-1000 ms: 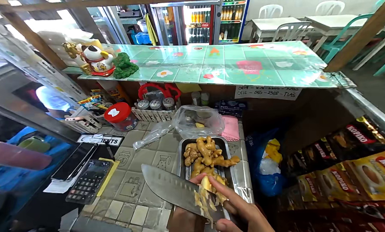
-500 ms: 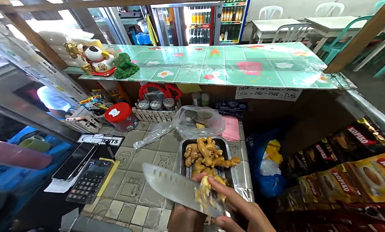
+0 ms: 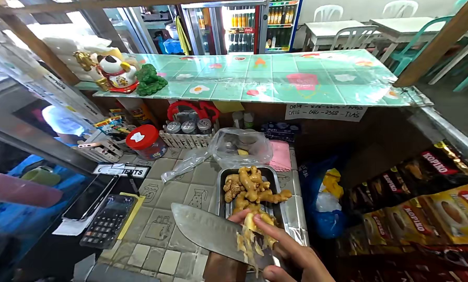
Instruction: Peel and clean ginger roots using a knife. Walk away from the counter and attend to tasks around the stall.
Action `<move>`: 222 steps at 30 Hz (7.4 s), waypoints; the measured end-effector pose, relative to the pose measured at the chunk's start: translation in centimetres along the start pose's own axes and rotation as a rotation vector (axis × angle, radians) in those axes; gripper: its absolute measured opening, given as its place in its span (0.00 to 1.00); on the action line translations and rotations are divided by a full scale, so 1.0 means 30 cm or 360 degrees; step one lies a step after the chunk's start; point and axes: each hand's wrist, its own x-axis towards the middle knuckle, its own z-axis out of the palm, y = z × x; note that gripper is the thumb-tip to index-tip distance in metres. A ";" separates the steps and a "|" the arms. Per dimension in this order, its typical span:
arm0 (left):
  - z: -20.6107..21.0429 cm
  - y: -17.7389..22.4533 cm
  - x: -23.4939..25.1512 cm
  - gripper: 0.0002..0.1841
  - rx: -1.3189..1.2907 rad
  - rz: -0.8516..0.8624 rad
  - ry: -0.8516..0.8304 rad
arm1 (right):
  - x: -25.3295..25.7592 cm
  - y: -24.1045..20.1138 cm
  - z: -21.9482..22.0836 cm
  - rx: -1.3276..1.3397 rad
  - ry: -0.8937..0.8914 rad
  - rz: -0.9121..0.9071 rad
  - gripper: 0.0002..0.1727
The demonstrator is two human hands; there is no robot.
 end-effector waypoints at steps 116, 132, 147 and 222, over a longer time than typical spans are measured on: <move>0.010 0.087 0.044 0.21 0.0015 -0.0103 -0.0128 | -0.024 -0.074 -0.006 -0.0421 0.0020 -0.0041 0.45; -0.002 0.063 0.040 0.21 0.0147 -0.0122 -0.0019 | -0.020 -0.058 -0.006 -0.0325 -0.0026 -0.0070 0.43; -0.002 0.074 0.032 0.21 0.0156 -0.0087 -0.0058 | -0.016 -0.060 0.011 -0.0490 0.0064 -0.0043 0.41; 0.037 0.066 -0.081 0.19 -0.0303 -0.0175 0.0105 | 0.018 -0.044 -0.019 -0.0296 -0.0022 0.0087 0.54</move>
